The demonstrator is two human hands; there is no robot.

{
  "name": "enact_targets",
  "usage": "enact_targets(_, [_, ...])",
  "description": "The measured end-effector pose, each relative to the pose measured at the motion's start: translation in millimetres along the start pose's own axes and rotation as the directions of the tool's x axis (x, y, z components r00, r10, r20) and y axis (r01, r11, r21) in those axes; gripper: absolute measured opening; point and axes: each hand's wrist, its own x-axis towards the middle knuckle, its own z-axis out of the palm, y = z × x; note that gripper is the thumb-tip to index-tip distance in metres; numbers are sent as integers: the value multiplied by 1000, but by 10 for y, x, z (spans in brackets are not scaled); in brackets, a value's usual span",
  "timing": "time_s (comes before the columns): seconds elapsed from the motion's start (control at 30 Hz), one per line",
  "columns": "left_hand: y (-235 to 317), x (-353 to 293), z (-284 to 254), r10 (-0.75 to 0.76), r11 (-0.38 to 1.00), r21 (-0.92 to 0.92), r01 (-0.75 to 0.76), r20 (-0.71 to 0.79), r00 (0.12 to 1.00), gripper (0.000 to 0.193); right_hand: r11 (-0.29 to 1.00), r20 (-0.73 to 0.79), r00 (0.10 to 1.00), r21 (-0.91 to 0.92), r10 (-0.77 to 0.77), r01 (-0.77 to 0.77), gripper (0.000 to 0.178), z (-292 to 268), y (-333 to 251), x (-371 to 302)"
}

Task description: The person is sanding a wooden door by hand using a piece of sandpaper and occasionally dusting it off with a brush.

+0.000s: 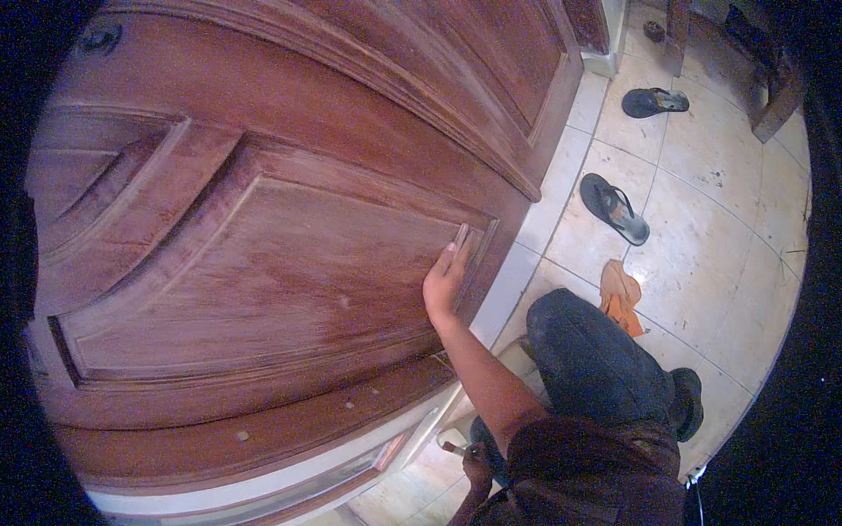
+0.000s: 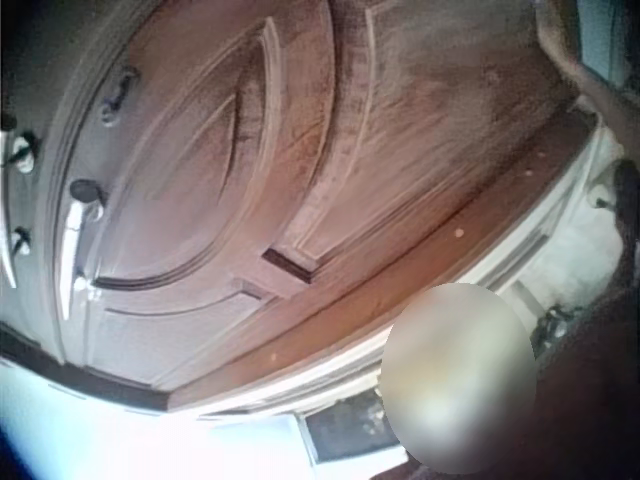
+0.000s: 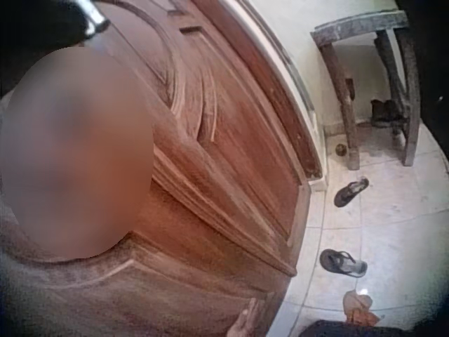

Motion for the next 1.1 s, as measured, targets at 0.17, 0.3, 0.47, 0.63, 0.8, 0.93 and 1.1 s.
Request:
enact_targets(0.17, [27, -112, 1, -96, 993, 70, 94, 39, 995, 26, 970, 89, 992, 234, -93, 70, 49, -463, -995, 42])
enact_targets(0.3, [189, -102, -71, 77, 989, 118, -93, 129, 989, 24, 495, -148, 579, 378, -801, 782, 49, -179, -2241, 491])
enact_targets(0.47, [283, -72, -51, 143, 980, 107, -166, 193, 971, 26, 343, -39, 375, 326, -926, 881, 61, 281, -3326, 842])
enact_targets(0.63, [270, -254, -130, 194, 976, 46, -211, 248, 949, 34, 245, 8, 286, 537, -958, 807, 61, 142, -3867, 906])
enact_targets(0.8, [344, -280, -43, -252, 948, 238, 209, 167, 953, 28, 205, -223, 257, 230, -940, 951, 70, 727, -4081, 767])
enact_targets(0.93, [478, -220, 37, -102, 994, -23, 107, 176, 979, 23, 173, -192, 232, 281, -954, 944, 77, 665, -3994, 1116])
enact_targets(1.1, [691, -51, 465, -24, 970, 243, 6, 71, 997, 35, 190, 215, 111, 397, -970, 898, 98, 366, -2717, 1246])
